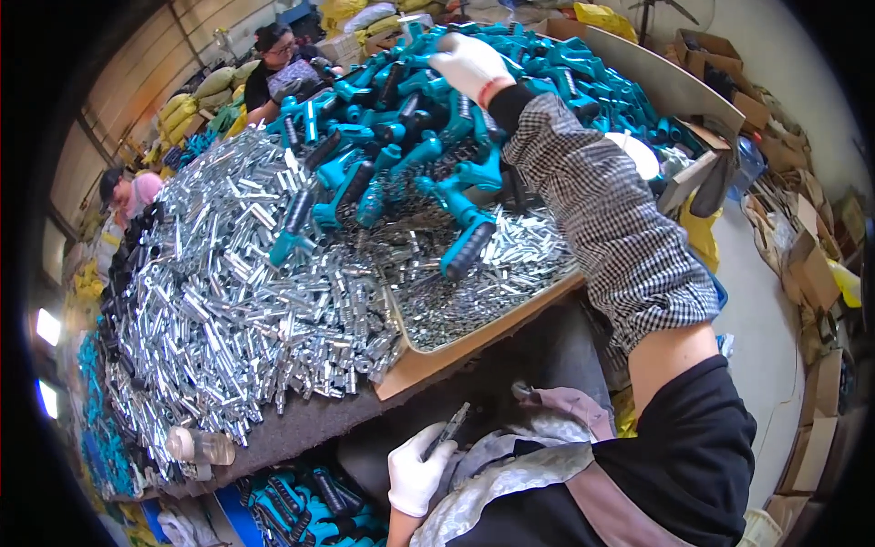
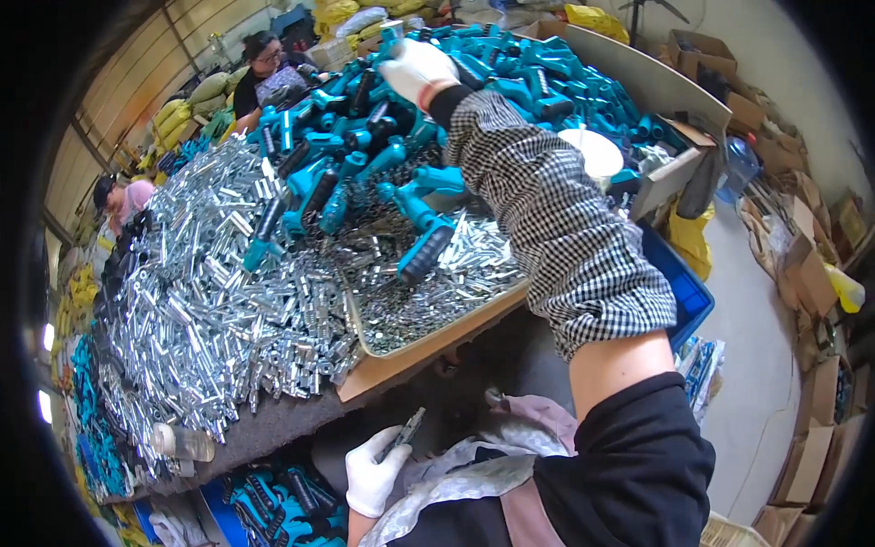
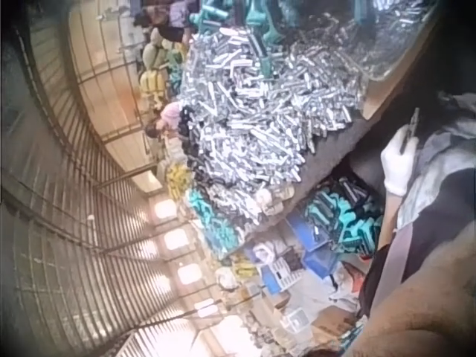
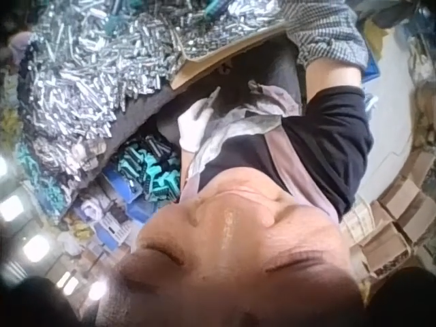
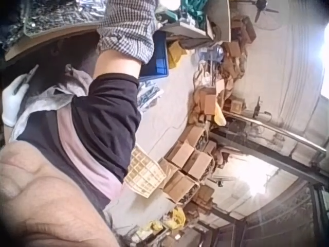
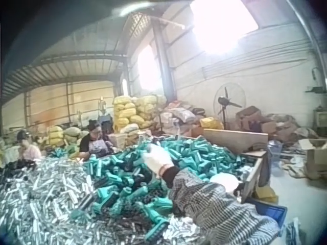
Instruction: Assembling hardware components by inserting metallic tubes and springs into teal plastic handles.
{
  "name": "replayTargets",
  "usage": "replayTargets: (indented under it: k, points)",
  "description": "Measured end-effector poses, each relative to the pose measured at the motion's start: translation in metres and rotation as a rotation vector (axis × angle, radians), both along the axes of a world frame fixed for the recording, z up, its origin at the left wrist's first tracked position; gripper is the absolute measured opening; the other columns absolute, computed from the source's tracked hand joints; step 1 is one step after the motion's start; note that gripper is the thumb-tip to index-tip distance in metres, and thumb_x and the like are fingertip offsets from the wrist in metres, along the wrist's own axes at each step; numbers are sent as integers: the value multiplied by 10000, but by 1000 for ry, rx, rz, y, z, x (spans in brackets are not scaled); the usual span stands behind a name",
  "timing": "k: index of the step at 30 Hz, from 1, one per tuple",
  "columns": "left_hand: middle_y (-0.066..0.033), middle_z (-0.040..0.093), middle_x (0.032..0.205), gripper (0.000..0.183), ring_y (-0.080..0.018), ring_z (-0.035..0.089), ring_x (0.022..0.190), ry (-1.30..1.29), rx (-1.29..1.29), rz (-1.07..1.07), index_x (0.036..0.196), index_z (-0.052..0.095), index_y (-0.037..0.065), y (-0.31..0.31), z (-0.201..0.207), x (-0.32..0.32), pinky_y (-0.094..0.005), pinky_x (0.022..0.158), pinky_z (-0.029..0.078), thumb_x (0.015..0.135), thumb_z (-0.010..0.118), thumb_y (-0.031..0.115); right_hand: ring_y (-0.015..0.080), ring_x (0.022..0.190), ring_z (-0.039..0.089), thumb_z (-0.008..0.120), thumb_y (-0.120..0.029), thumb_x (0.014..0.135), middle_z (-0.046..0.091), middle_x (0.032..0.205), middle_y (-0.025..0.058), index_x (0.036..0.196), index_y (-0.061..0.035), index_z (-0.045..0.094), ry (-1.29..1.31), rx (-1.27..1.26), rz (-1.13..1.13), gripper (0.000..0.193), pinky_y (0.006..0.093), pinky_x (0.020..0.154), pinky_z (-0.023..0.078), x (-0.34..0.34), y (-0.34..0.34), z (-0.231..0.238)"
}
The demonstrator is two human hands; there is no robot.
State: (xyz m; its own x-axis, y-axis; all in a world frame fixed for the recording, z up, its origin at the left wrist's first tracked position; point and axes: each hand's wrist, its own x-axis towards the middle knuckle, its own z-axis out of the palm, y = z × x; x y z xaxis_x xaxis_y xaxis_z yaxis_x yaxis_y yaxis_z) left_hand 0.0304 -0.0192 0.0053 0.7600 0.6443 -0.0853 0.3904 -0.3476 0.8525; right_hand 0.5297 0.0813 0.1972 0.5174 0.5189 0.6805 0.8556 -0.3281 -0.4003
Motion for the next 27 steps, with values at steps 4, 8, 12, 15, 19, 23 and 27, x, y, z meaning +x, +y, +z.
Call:
replayTargets:
  k: [4,8,12,15,19,23,27]
  points:
    - [-203,730,923,318,-248,727,794,2,9,-36,1079,718,-29,-4,5,11,-324,747,549,786,742,94,409,913,671,672,-321,871,683,955,258,969,-4,709,-393,215,266,334,441,785,532,-82,-77,84]
    - [-184,736,912,326,-200,722,793,21,-34,-12,1090,713,-38,-13,8,19,-305,740,548,787,744,76,350,886,702,604,-175,875,714,941,193,997,-33,715,-623,175,342,217,416,795,557,-33,-154,108]
    - [-173,738,906,316,-180,717,796,18,-48,-61,1089,712,-45,-25,17,35,-295,743,549,798,738,77,271,918,710,641,-103,859,723,1003,104,1033,-90,732,-1166,-439,84,196,340,821,579,138,-239,49]
    - [-187,740,926,325,-213,726,817,35,-24,-81,1092,714,-41,-30,18,39,-306,768,551,801,745,100,293,898,707,673,-147,805,743,939,133,937,-75,776,-140,-366,152,183,387,837,550,140,-245,-20]
    - [-197,741,964,339,-258,735,860,79,-17,-71,1092,718,-29,-37,24,50,-327,800,553,799,757,136,272,975,706,685,-105,818,745,1041,136,1035,-34,761,-54,-465,208,241,364,919,535,144,-221,-65]
    - [-200,735,983,336,-287,736,875,104,-4,-46,1093,723,-8,-40,17,50,-338,805,553,806,755,165,276,903,716,725,-174,776,745,989,134,1097,-66,741,-71,-572,281,339,373,859,557,144,-189,-80]
    - [-207,724,985,341,-326,726,887,153,25,-68,1106,723,22,-39,16,54,-352,805,551,826,743,216,286,857,712,719,-149,730,744,940,114,1107,-92,738,-201,-715,267,382,386,805,560,139,-176,-73]
